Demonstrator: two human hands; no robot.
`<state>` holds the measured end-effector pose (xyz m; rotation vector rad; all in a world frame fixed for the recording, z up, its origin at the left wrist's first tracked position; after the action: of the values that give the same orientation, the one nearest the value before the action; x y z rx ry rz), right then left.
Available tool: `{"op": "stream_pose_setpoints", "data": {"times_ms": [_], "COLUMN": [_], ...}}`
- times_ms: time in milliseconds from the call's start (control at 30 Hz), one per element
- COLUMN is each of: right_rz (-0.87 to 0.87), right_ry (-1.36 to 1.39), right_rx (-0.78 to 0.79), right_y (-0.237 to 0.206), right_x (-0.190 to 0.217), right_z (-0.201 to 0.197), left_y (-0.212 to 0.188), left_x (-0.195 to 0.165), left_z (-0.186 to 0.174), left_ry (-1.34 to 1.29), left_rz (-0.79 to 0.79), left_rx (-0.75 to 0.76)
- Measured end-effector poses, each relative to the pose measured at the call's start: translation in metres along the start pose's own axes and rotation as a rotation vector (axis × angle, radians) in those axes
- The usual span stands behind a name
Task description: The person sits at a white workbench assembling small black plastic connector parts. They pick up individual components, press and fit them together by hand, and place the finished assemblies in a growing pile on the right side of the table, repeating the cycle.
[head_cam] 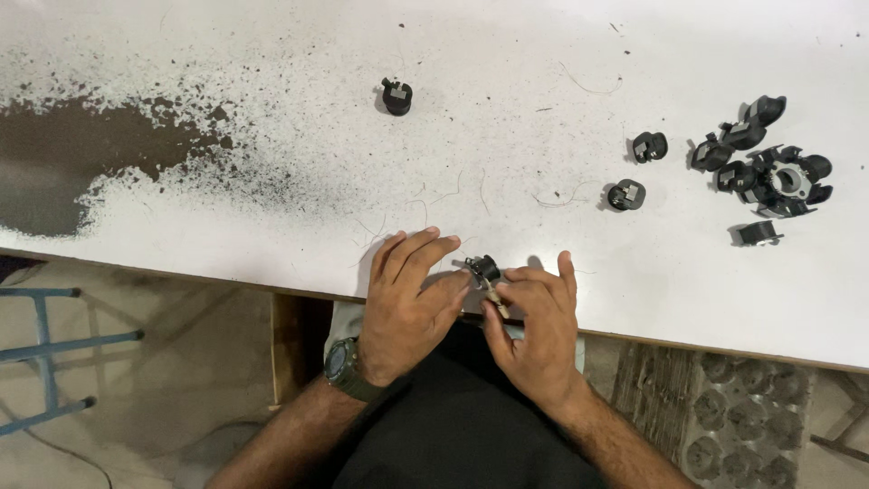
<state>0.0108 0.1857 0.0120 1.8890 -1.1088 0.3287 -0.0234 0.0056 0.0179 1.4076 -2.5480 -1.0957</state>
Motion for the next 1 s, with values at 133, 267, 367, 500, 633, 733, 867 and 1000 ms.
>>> {"op": "stream_pose_setpoints", "data": {"times_ms": [133,267,367,500,633,733,867,1000], "right_rz": [0.029,0.037,0.050,0.048,0.044,0.052,-0.004,-0.093], "right_ry": [-0.022,-0.005,0.014,0.033,0.042,0.041,0.018,0.071], "right_rx": [0.003,-0.012,0.012,0.033,0.037,0.023,0.006,0.007], "right_y": [0.003,0.006,0.007,0.007,0.006,0.003,-0.002,-0.007], "right_x": [0.001,0.004,0.003,0.001,-0.001,-0.002,-0.004,-0.002], "right_z": [0.002,0.002,0.003,0.004,0.005,0.006,0.008,0.011], "left_y": [0.000,0.001,0.001,0.001,0.004,0.006,0.007,0.009], "left_x": [0.000,0.001,-0.001,-0.006,-0.002,0.002,0.001,0.002], "left_z": [0.003,0.007,0.010,0.010,0.011,0.013,0.011,0.010], "left_ry": [-0.096,-0.079,0.040,0.016,-0.108,-0.167,-0.128,-0.200], "left_rz": [-0.030,0.025,0.084,0.099,-0.036,-0.121,-0.121,-0.136], "left_rx": [0.004,-0.007,0.031,-0.014,0.029,0.118,0.165,0.158]}}
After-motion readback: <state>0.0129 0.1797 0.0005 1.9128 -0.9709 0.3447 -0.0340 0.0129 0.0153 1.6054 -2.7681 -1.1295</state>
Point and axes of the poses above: each hand's wrist, its own y-axis towards the middle knuckle, its own z-axis out of the palm, x = y × z, the point moved 3 cm from there along y, towards the middle knuckle, and after that the axes turned 12 degrees about y, right-handed, at the moved point
